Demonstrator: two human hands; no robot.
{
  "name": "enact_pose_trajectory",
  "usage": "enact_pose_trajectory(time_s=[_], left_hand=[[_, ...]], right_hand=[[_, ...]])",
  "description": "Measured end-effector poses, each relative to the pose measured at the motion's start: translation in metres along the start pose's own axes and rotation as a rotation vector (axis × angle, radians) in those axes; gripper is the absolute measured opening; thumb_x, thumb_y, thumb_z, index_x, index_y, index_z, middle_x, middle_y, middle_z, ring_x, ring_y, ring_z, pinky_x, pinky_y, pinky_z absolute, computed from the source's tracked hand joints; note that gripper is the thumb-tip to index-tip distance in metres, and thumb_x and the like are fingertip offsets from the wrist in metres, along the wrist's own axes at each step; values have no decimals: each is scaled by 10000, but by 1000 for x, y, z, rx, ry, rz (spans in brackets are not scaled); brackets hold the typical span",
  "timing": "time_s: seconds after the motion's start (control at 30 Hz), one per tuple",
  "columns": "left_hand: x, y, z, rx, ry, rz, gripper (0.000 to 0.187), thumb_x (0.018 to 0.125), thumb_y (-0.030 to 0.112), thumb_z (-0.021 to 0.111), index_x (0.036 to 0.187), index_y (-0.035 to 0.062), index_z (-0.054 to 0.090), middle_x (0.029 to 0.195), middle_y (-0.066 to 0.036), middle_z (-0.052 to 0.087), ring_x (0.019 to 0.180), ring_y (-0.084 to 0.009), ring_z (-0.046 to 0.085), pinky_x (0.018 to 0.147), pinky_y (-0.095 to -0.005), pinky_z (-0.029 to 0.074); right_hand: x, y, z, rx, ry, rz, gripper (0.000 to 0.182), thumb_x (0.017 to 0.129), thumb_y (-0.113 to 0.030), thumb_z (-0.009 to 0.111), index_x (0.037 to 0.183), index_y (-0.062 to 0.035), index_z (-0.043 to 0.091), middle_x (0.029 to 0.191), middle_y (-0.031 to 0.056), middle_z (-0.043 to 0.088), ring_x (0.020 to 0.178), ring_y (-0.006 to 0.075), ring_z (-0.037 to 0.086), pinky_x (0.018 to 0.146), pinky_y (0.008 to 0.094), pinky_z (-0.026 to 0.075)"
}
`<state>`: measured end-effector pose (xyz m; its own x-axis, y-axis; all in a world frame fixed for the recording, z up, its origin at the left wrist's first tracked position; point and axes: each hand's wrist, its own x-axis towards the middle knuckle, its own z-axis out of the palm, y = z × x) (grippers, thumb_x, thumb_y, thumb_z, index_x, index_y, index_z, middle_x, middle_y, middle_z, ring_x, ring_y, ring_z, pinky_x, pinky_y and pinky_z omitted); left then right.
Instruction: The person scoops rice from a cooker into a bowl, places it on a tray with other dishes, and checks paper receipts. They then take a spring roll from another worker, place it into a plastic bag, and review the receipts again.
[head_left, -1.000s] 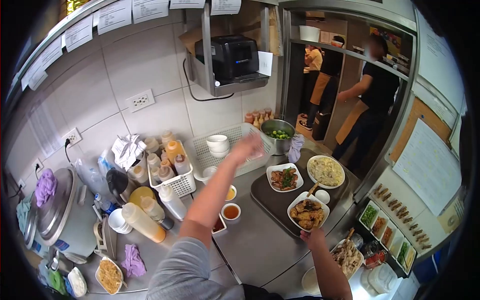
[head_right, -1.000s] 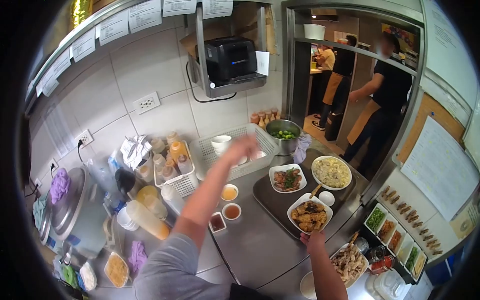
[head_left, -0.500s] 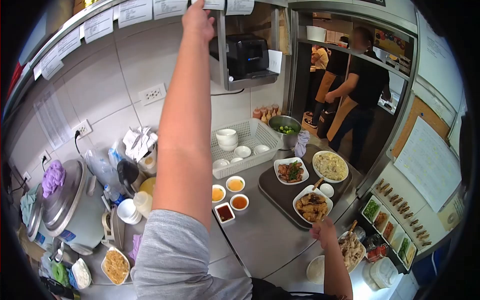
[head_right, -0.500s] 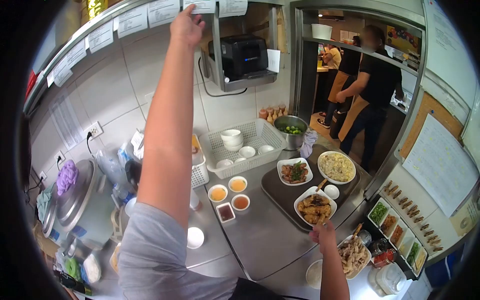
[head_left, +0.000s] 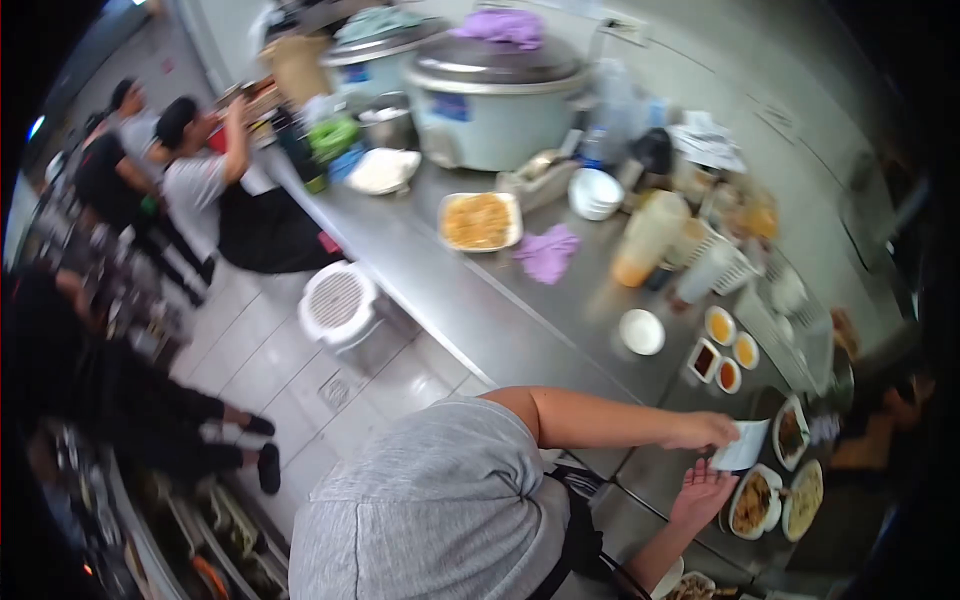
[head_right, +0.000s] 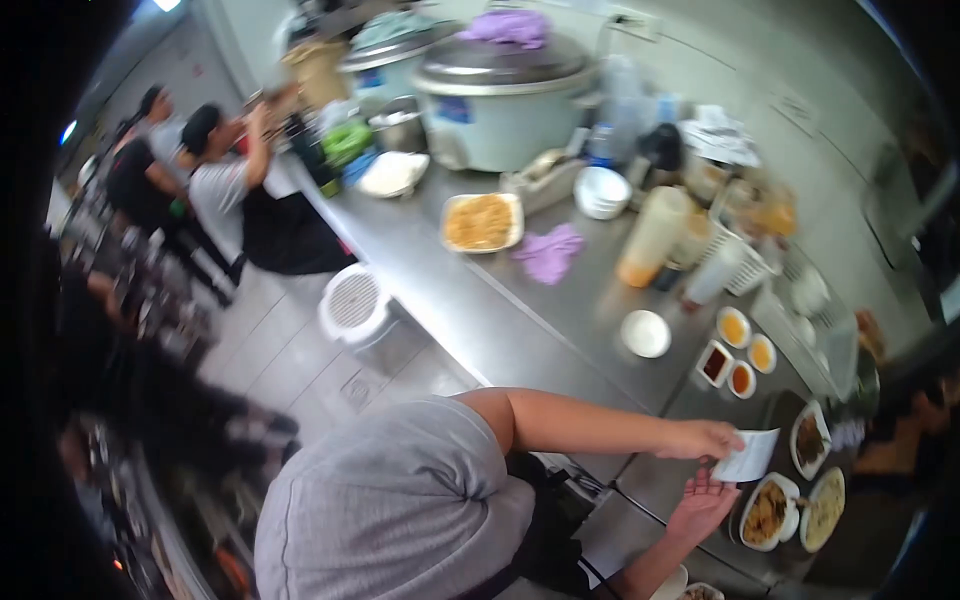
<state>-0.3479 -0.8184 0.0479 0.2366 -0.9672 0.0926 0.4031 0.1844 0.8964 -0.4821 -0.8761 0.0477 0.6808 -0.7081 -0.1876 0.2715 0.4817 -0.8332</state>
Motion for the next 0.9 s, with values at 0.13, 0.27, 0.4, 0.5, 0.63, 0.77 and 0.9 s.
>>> enact_pose_trajectory(time_s=[0.13, 0.27, 0.4, 0.5, 0.63, 0.77, 0.9], left_hand=[[-91, -44, -28, 107, 298, -56, 333, 725, 146, 526, 1029, 12, 498, 903, -59, 522, 814, -134, 477, 636, -262, 401], [-149, -74, -55, 218, 446, 137, 371, 727, 133, 522, 1064, -16, 475, 976, -94, 521, 929, -178, 467, 776, -290, 384], [-208, -48, -68, 663, 538, 84, 400, 714, 184, 528, 1086, 44, 486, 1035, -103, 508, 1049, -242, 407, 876, -336, 318], [-227, -51, -75, 1117, 627, 48, 455, 654, 285, 565, 1074, 117, 510, 1042, -89, 507, 1027, -292, 394, 855, -400, 305], [-239, -47, -77, 1489, 625, 222, 436, 628, 313, 583, 1028, 145, 531, 1042, -72, 494, 1014, -266, 398, 822, -396, 314], [-238, -40, -66, 1644, 677, 254, 423, 605, 375, 589, 970, 164, 560, 1015, -57, 480, 990, -242, 395, 790, -368, 319], [-237, -40, -63, 1707, 682, 259, 428, 611, 396, 584, 971, 164, 561, 1005, -65, 464, 978, -233, 389, 797, -359, 314]], right_hand=[[-7, 70, -6, -102, -142, 276, 276, 832, -251, 447, 1071, -114, 427, 895, 19, 506, 728, 115, 491, 602, 245, 391], [-21, 113, 8, -255, -197, 413, 190, 811, -170, 477, 985, -100, 445, 712, 23, 495, 578, 108, 493, 488, 221, 407], [-33, 128, 33, -546, -240, 449, 335, 797, -112, 463, 1114, -87, 357, 642, 37, 483, 454, 103, 473, 372, 206, 392], [-42, 128, 49, -824, -252, 367, 451, 782, -97, 463, 1197, -95, 284, 626, 53, 490, 417, 106, 467, 339, 209, 378], [-48, 127, 63, -1069, -242, 240, 535, 745, -70, 472, 1229, -97, 247, 604, 96, 514, 411, 128, 485, 327, 229, 374], [-35, 143, 46, -1295, -306, -170, 508, 732, -86, 480, 1204, -71, 293, 648, 134, 553, 489, 192, 532, 465, 312, 427], [-31, 145, 36, -1457, -237, -487, 390, 752, -140, 493, 1131, -129, 400, 732, 120, 579, 674, 294, 556, 598, 390, 418]])
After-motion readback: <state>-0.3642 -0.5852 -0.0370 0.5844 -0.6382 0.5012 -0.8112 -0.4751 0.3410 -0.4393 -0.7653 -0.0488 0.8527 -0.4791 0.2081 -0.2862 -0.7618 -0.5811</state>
